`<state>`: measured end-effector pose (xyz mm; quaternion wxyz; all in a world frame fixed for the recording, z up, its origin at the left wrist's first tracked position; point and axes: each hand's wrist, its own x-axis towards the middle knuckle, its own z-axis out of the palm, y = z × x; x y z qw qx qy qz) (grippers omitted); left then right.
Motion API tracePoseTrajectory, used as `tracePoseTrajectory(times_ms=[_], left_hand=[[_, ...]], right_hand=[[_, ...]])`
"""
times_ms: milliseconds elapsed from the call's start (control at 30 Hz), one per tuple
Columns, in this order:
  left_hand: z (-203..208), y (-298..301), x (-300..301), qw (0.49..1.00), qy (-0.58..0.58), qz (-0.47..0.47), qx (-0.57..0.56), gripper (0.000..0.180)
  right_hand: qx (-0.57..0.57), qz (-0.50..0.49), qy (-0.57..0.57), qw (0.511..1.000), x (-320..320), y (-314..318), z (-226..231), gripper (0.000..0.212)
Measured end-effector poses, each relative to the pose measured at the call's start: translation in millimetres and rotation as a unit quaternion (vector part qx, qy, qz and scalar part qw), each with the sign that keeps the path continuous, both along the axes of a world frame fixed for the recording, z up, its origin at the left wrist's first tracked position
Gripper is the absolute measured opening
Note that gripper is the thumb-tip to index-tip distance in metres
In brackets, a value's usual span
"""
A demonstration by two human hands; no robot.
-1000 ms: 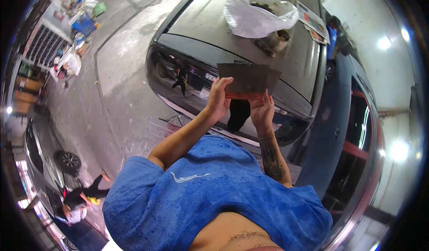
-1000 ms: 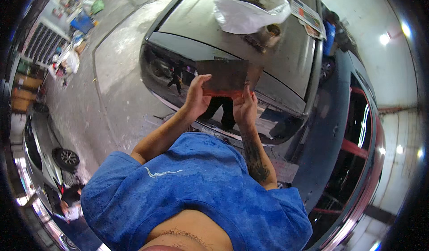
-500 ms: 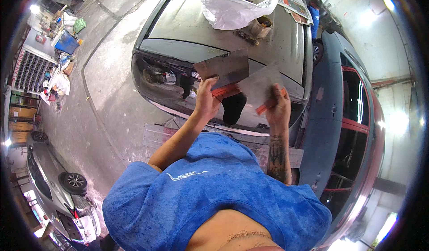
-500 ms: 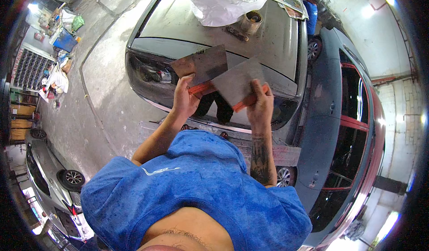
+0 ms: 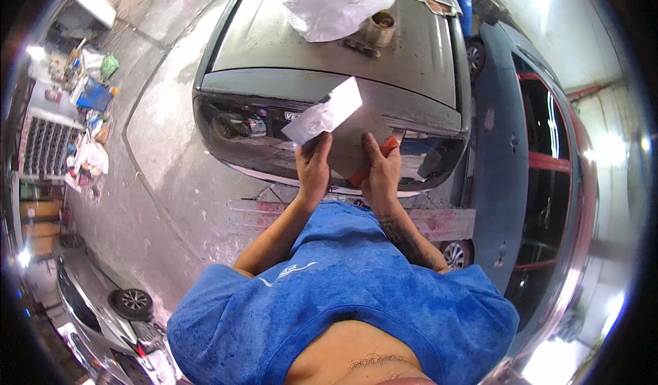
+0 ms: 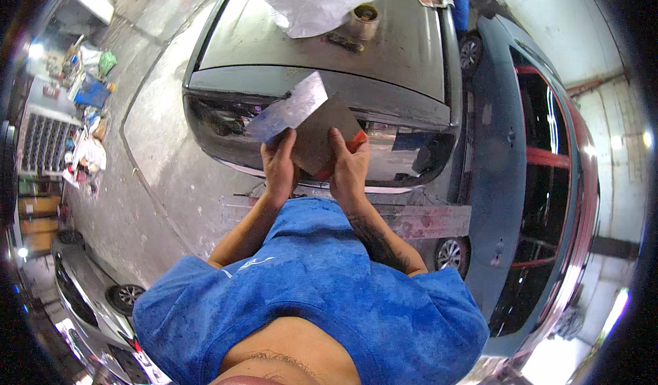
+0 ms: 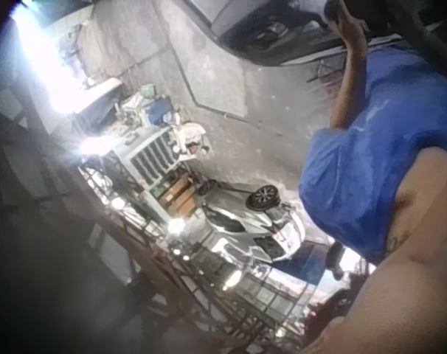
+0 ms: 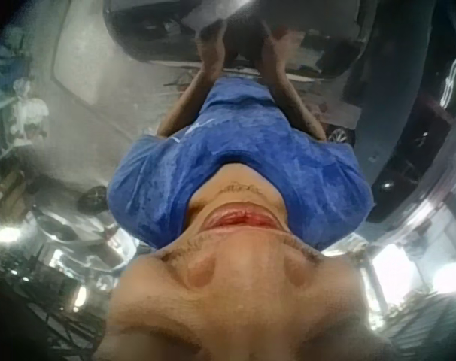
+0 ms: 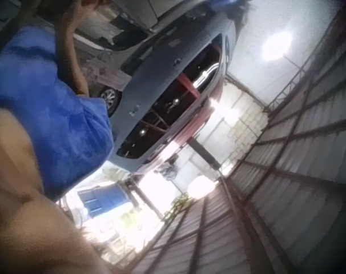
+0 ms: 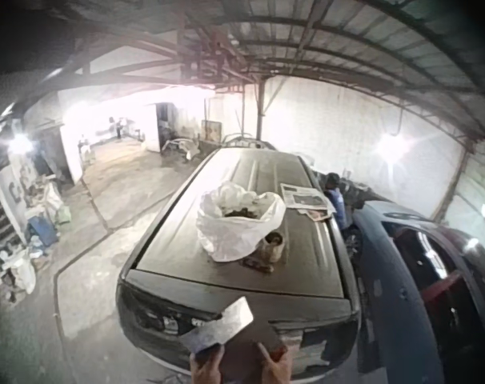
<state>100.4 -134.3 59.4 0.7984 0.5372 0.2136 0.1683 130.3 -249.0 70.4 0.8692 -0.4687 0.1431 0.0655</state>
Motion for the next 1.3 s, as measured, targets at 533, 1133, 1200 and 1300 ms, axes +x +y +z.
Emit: tracePoseTrajectory(times_ms=[533, 1133, 1200, 1300], left_hand=[[-65, 59, -20, 0.972, -0.07, -0.047, -0.218, 0.03], [-64, 13, -25, 0.971, -0.057, -0.02, -0.23, 0.024], [-65, 8, -29, 0.973, -0.06, -0.007, -0.224, 0.024], [-62, 0, -37, 0.977, -0.057, 0.008, -0.207, 0.026]], right_hand=[[0.092, 0.007, 0.075, 0.993, 7, -79, -32, 0.034], [0.086, 0.028, 0.119, 0.989, 18, -133, -67, 0.032], [0.099, 0.036, 0.116, 0.988, 26, -138, -68, 0.031], [0.059, 0.053, 0.127, 0.989, 40, -146, -67, 0.031]])
